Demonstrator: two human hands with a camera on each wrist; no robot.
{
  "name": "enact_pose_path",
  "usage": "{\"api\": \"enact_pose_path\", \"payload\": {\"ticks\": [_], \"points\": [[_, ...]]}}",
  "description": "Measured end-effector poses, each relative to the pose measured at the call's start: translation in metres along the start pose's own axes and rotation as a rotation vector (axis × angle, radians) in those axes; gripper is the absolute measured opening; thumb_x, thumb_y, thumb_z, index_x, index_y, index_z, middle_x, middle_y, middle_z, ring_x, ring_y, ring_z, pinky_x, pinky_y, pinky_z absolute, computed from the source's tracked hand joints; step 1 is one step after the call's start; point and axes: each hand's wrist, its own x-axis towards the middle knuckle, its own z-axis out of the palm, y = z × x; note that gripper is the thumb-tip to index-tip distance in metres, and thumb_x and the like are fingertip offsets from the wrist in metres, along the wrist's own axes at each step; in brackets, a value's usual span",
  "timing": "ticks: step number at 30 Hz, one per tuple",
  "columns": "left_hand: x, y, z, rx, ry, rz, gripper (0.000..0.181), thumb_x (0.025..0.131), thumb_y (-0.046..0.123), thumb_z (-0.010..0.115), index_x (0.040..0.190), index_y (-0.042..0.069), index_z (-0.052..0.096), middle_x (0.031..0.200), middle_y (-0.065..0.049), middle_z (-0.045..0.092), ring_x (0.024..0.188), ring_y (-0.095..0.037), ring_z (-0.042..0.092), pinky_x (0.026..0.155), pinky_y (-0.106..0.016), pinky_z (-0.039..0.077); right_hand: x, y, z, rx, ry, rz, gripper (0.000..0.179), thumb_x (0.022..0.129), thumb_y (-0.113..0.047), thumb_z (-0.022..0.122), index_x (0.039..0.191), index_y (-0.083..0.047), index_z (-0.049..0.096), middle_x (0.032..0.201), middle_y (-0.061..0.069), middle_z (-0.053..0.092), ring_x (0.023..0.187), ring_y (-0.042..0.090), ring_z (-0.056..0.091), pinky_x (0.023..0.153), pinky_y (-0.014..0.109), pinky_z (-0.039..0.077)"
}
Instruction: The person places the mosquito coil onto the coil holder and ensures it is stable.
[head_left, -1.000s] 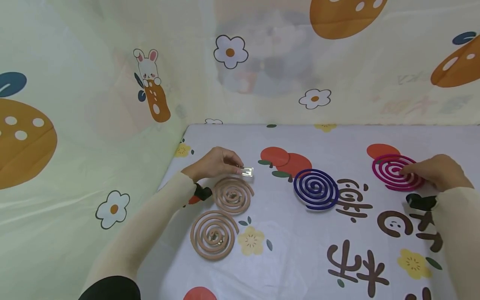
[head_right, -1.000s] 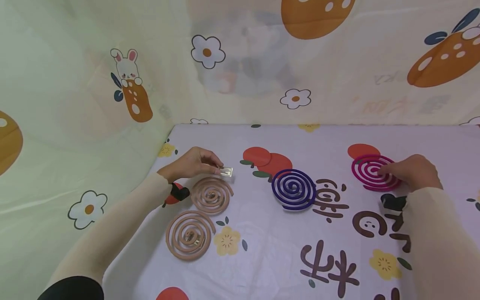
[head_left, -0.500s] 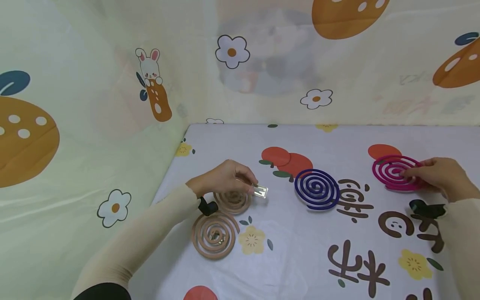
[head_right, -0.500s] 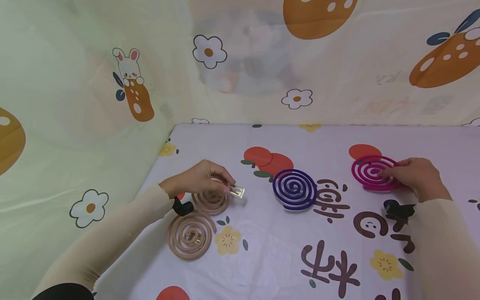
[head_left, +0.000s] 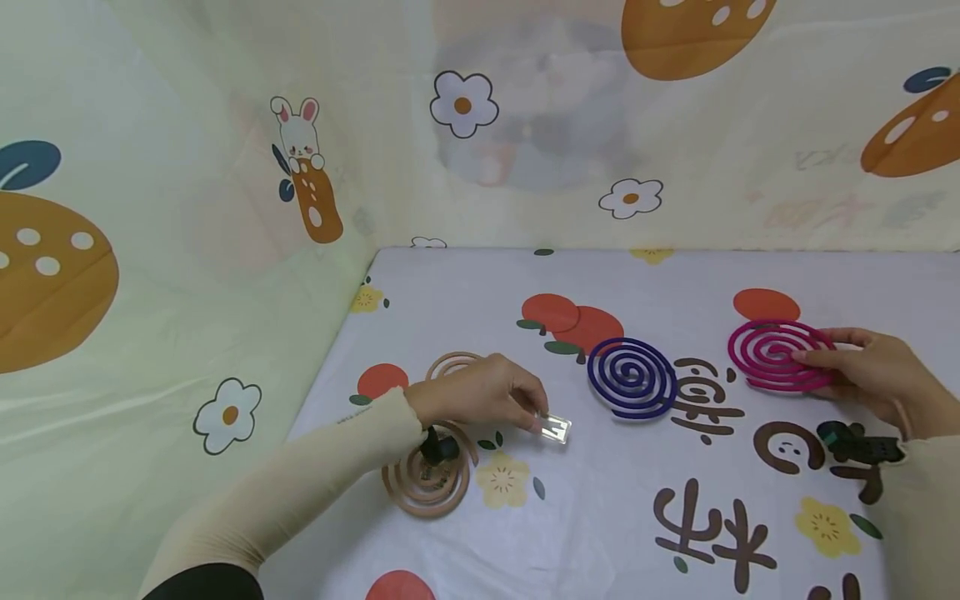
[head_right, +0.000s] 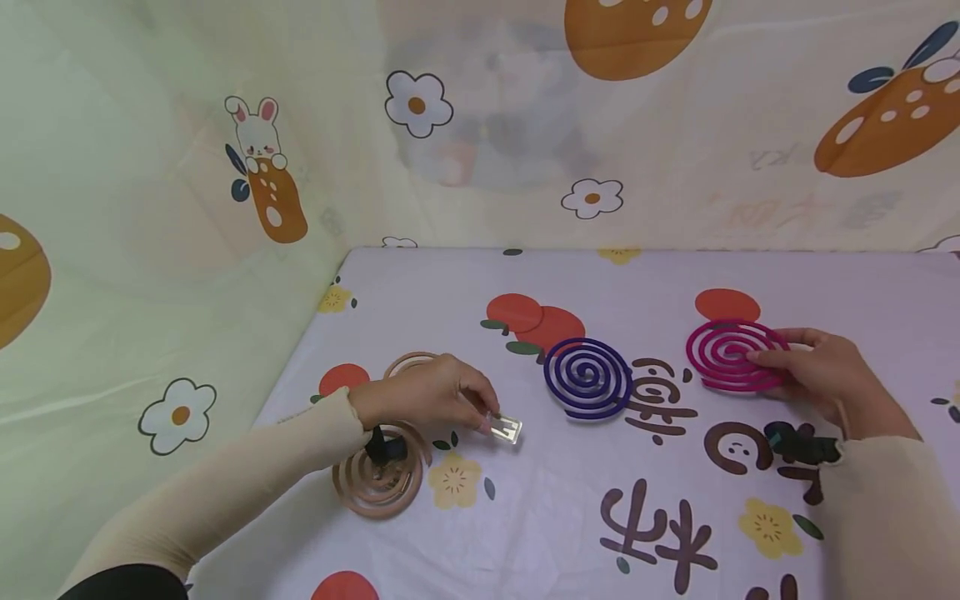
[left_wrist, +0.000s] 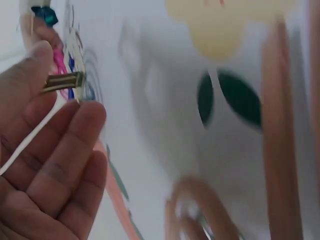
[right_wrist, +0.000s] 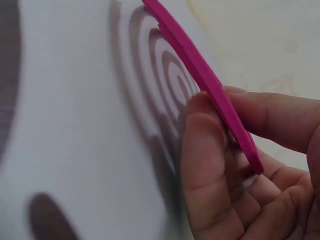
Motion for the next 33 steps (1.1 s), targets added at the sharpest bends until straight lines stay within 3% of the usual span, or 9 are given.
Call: {"api": "enact_pose_path", "payload": {"ticks": [3,6,9,20,28,33], "points": [[0.004,0.006,0.009,0.041,-0.018,0.03,0.011,0.091,0.016,0.083,0.101,0.015,0.079,0.092,0.014,0.074,0.09,0.004,0.067,0.084,-0.017,0.054,-0.005,0.005,0.003,0.065,-0.049,-0.016,0.062,0.098,-0.041,0.073,0.135,-0.001,0.045,0.088,-0.011,0.062,0.074,0.012,0.07,0.071,0.035,0.063],[0.008,0.013,0.019,0.089,-0.038,0.048,0.011,0.091,0.018,0.083,0.1,0.014,0.079,0.092,0.012,0.074,0.088,0.005,0.065,0.082,-0.015,0.052,-0.013,0.007,0.007,0.118,-0.103,-0.022,0.039,0.096,-0.044,0.074,0.12,-0.027,0.049,0.081,-0.026,0.059,0.076,0.01,0.07,0.072,0.033,0.063],[0.012,0.017,0.031,0.142,-0.058,0.073,0.011,0.091,0.019,0.084,0.099,0.014,0.079,0.091,0.011,0.075,0.084,0.007,0.065,0.08,-0.012,0.05,-0.019,0.008,0.013,0.154,-0.152,-0.032,0.032,0.098,-0.04,0.073,0.115,-0.037,0.046,0.084,-0.026,0.063,0.076,0.012,0.072,0.071,0.032,0.063],[0.023,0.023,0.062,0.223,-0.073,0.153,0.014,0.09,0.023,0.084,0.099,0.013,0.079,0.085,0.012,0.073,0.075,0.009,0.057,0.072,-0.007,0.045,-0.045,0.01,0.03,0.172,-0.211,-0.027,0.025,0.102,-0.034,0.069,0.115,-0.039,0.049,0.088,-0.02,0.07,0.072,0.019,0.073,0.065,0.029,0.061],[0.026,0.03,0.074,0.261,-0.061,0.118,0.013,0.091,0.024,0.083,0.101,0.016,0.079,0.085,0.016,0.066,0.08,0.004,0.053,0.074,-0.007,0.042,-0.061,0.012,0.037,0.252,-0.239,-0.042,0.025,0.103,-0.025,0.068,0.12,-0.034,0.051,0.092,-0.017,0.072,0.077,0.018,0.076,0.069,0.031,0.063],[0.028,0.032,0.082,0.277,-0.031,0.14,0.015,0.092,0.024,0.083,0.103,0.015,0.079,0.09,0.012,0.068,0.081,0.004,0.054,0.075,-0.006,0.04,-0.072,0.017,0.04,0.27,-0.257,-0.025,0.026,0.104,-0.023,0.067,0.12,-0.035,0.051,0.093,-0.011,0.075,0.073,0.021,0.075,0.065,0.031,0.062]]}}
